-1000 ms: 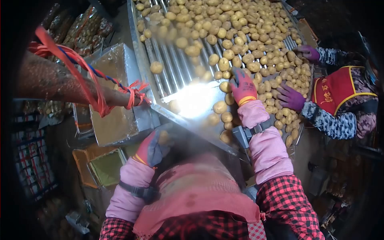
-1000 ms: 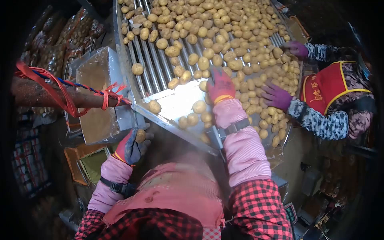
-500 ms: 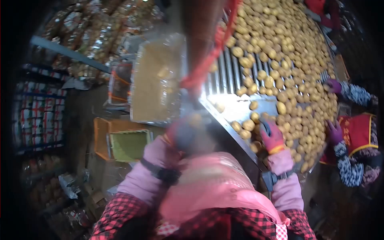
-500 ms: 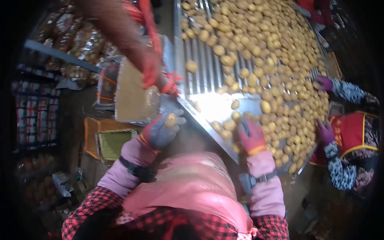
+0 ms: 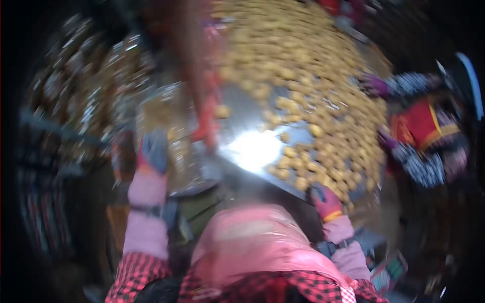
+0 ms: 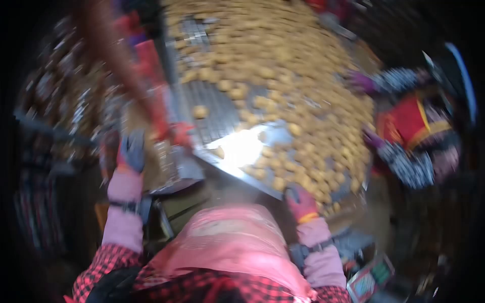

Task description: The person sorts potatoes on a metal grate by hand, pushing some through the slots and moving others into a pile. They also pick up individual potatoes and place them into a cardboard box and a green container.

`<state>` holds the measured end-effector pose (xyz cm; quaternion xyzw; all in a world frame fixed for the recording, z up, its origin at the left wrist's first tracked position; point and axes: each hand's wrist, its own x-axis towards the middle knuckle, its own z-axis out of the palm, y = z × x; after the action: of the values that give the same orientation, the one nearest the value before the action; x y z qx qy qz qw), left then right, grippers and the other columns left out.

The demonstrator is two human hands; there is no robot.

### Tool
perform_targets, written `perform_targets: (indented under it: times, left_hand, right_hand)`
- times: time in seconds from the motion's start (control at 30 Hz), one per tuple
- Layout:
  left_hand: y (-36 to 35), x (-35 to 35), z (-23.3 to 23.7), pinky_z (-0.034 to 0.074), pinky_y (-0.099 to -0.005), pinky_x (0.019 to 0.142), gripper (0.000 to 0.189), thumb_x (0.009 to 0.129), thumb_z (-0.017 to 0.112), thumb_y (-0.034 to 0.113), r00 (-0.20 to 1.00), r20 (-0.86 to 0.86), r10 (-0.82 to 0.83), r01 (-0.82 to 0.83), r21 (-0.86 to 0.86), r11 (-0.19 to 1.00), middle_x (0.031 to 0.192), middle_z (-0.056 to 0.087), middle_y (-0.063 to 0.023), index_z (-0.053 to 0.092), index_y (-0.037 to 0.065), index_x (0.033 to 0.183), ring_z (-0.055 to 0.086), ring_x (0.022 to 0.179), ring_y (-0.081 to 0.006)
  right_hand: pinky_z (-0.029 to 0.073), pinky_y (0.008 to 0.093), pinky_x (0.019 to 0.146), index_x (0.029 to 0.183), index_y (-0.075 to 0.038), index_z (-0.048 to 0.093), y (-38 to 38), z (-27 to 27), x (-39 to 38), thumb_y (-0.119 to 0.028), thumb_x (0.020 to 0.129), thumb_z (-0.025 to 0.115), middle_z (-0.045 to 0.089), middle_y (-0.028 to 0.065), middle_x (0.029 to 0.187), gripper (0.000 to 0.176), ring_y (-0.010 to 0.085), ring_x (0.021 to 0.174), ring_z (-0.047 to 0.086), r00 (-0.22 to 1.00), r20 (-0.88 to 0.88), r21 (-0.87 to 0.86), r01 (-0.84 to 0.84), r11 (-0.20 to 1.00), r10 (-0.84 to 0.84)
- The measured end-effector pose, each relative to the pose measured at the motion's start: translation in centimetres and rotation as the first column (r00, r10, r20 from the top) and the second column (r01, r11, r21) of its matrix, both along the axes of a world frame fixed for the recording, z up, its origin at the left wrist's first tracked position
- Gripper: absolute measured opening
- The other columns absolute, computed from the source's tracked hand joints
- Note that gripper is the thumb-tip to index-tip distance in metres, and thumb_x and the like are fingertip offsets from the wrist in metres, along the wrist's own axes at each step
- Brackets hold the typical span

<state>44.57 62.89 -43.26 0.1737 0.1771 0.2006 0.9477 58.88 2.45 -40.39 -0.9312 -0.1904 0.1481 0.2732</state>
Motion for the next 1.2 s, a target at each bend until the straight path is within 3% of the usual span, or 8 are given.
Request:
perform_targets:
  times: [0.13,0.27,0.37,0.47,0.63,0.83,0.93,1.2]
  left_hand:
    - [-13.3,3.3,2.7,0.046,-0.0329,0.103,0.052,0.107,0.052,0.035,0.471,0.138,-0.871,0.878,0.029,0.479,0.129,0.063,-0.0077,0.047,0.002,0.147,0.059,0.118,-0.0176]
    - [-19.9,10.2,0.0,0.049,-0.0345,0.099,0.046,0.1,0.063,0.025,0.712,-0.393,-0.582,0.702,0.422,0.574,0.13,0.063,-0.0135,0.056,0.0,0.138,0.06,0.121,-0.0278]
    - [-21.6,17.9,-2.3,0.035,-0.0488,0.116,0.071,0.089,0.07,0.038,0.894,-0.413,0.175,0.447,0.786,-0.427,0.153,0.039,-0.0291,0.048,0.003,0.147,0.042,0.14,-0.0449]
    - [-28.6,19.2,1.0,0.032,-0.0513,0.116,0.094,0.082,0.073,0.053,0.67,-0.72,0.18,0.567,0.34,-0.75,0.156,0.031,-0.0329,0.038,0.002,0.153,0.033,0.143,-0.0503]
    - [-32.5,18.8,2.8,0.033,-0.0444,0.118,0.059,0.095,0.067,0.027,0.501,-0.499,-0.707,0.433,0.852,-0.295,0.15,0.046,-0.0231,0.049,0.005,0.146,0.044,0.14,-0.0378]
    - [-23.4,19.4,0.6,0.034,-0.0571,0.109,0.06,0.084,0.07,0.024,0.981,-0.189,0.039,0.163,0.703,-0.692,0.137,0.051,-0.0267,0.054,-0.001,0.136,0.047,0.126,-0.047]
    - [-22.0,18.3,-0.7,0.034,-0.0577,0.11,0.061,0.084,0.07,0.025,0.946,-0.291,0.143,0.3,0.619,-0.726,0.137,0.051,-0.0269,0.053,-0.001,0.137,0.047,0.127,-0.0469]
    - [-22.2,19.0,-0.9,0.035,-0.0573,0.112,0.057,0.087,0.07,0.023,0.874,-0.377,0.307,0.485,0.617,-0.62,0.136,0.054,-0.0266,0.054,0.0,0.137,0.049,0.127,-0.0471]
  right_hand:
    - [0.049,0.0456,0.1,0.134,-0.01,0.062,-3.7,1.2,-4.9,-0.05,0.089,0.065,0.065,0.0182,0.129,0.06,0.0385,0.116,0.063,0.942,-0.145,-0.227,0.266,0.937,-0.303]
    - [0.05,0.0454,0.1,0.134,-0.012,0.062,-6.0,-1.5,-9.1,-0.047,0.09,0.064,0.065,0.0181,0.129,0.056,0.0377,0.116,0.063,0.924,-0.1,-0.251,0.336,0.908,-0.369]
    - [0.05,0.0438,0.1,0.132,-0.012,0.063,-6.8,-2.4,-8.4,-0.043,0.092,0.065,0.065,0.0198,0.127,0.051,0.0386,0.116,0.063,0.933,-0.094,-0.197,0.323,0.926,-0.346]
    - [0.048,0.045,0.103,0.135,-0.011,0.061,-8.4,-1.5,-5.0,-0.041,0.091,0.066,0.064,0.0208,0.129,0.054,0.0395,0.119,0.06,0.941,-0.017,-0.185,0.33,0.926,-0.339]
    - [0.045,0.0498,0.106,0.143,-0.009,0.054,-7.3,0.0,3.1,-0.042,0.086,0.066,0.054,0.0266,0.139,0.067,0.0442,0.127,0.053,0.896,0.28,-0.218,0.408,0.886,-0.344]
    - [0.046,0.0486,0.105,0.14,-0.008,0.056,-3.5,-0.6,8.8,-0.043,0.089,0.065,0.056,0.0239,0.138,0.063,0.0424,0.126,0.055,0.982,0.153,-0.248,-0.068,0.966,0.108]
    - [0.047,0.0439,0.105,0.141,-0.009,0.055,-7.5,4.5,13.8,-0.04,0.09,0.065,0.057,0.0198,0.14,0.06,0.0366,0.125,0.057,0.863,-0.317,-0.305,0.3,0.904,-0.393]
    - [0.035,0.0496,0.116,0.152,-0.017,0.045,-1.2,-0.8,39.4,-0.05,0.088,0.07,0.042,0.0231,0.154,0.076,0.0428,0.141,0.04,0.936,0.35,-0.194,0.109,0.975,-0.035]
